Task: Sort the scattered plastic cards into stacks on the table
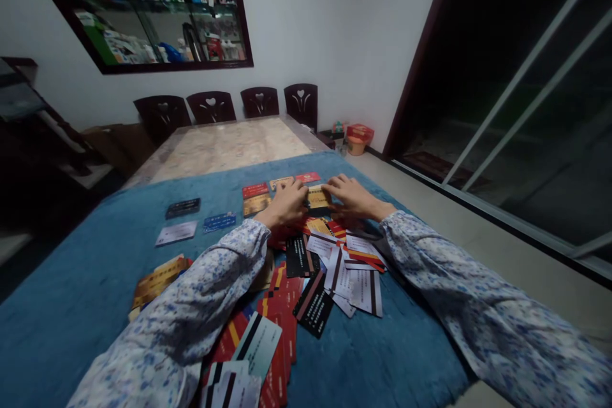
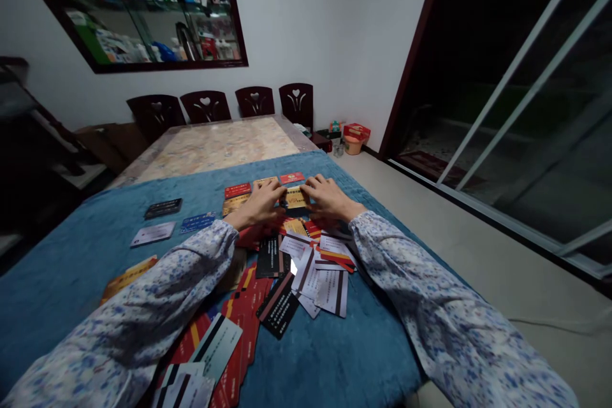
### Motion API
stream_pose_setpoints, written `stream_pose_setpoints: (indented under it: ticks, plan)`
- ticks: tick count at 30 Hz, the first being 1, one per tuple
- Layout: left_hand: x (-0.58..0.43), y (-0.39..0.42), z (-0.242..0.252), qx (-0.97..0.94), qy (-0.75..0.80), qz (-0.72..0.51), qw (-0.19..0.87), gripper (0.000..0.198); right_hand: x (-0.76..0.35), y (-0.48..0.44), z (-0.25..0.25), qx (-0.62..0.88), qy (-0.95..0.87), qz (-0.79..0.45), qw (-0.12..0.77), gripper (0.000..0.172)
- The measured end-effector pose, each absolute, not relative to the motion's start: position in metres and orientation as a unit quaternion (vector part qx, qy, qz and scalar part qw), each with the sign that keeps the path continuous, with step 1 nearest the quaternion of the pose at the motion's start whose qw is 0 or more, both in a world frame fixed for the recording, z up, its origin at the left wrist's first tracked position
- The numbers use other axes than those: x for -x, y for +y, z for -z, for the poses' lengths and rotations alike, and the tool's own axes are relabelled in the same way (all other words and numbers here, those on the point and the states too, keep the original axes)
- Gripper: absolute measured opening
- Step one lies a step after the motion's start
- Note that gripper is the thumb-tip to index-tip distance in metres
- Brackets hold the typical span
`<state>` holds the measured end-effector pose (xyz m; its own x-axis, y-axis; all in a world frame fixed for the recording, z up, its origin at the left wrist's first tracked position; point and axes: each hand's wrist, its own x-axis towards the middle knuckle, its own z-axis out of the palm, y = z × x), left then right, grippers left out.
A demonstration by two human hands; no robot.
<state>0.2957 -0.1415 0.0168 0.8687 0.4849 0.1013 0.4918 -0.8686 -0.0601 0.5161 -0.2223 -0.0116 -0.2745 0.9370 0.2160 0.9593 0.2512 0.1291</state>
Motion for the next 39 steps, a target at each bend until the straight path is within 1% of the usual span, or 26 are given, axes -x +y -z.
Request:
stream_pose_setpoints:
  ticks: [2, 10, 14, 19, 22, 27, 33, 39]
  plan:
    - [-0.292, -0.137, -0.018, 0.965, -0.255, 0.048, 0.041, 0.026, -0.514, -0.215, 0.008, 0.598, -0.793, 0.111, 0.038, 0.051]
    - [-0.28, -0.118, -0.021, 0.957, -0.284, 0.041, 0.035, 0.022, -0.503, -0.186, -0.002, 0.575, -0.812, 0.088, 0.047, 0.031]
    - [-0.275, -0.106, -0.021, 0.952, -0.303, 0.036, 0.034, 0.027, -0.499, -0.17, -0.004, 0.566, -0.82, 0.07, 0.05, 0.023]
    - [-0.269, -0.09, -0.019, 0.947, -0.317, 0.04, 0.031, 0.031, -0.493, -0.148, -0.006, 0.559, -0.826, 0.056, 0.047, 0.022]
    - [-0.267, -0.082, -0.018, 0.945, -0.325, 0.039, 0.028, 0.026, -0.489, -0.136, -0.006, 0.563, -0.823, 0.061, 0.043, 0.019]
    - [-0.267, -0.068, -0.017, 0.937, -0.346, 0.021, 0.042, 0.021, -0.481, -0.124, -0.011, 0.564, -0.824, 0.049, 0.027, 0.02]
    - [-0.269, -0.053, -0.014, 0.928, -0.371, 0.013, 0.032, 0.025, -0.477, -0.107, -0.014, 0.574, -0.818, 0.033, 0.014, 0.017]
    - [-0.273, -0.041, -0.01, 0.921, -0.389, 0.006, 0.024, 0.03, -0.476, -0.092, -0.011, 0.582, -0.813, 0.027, -0.004, 0.019]
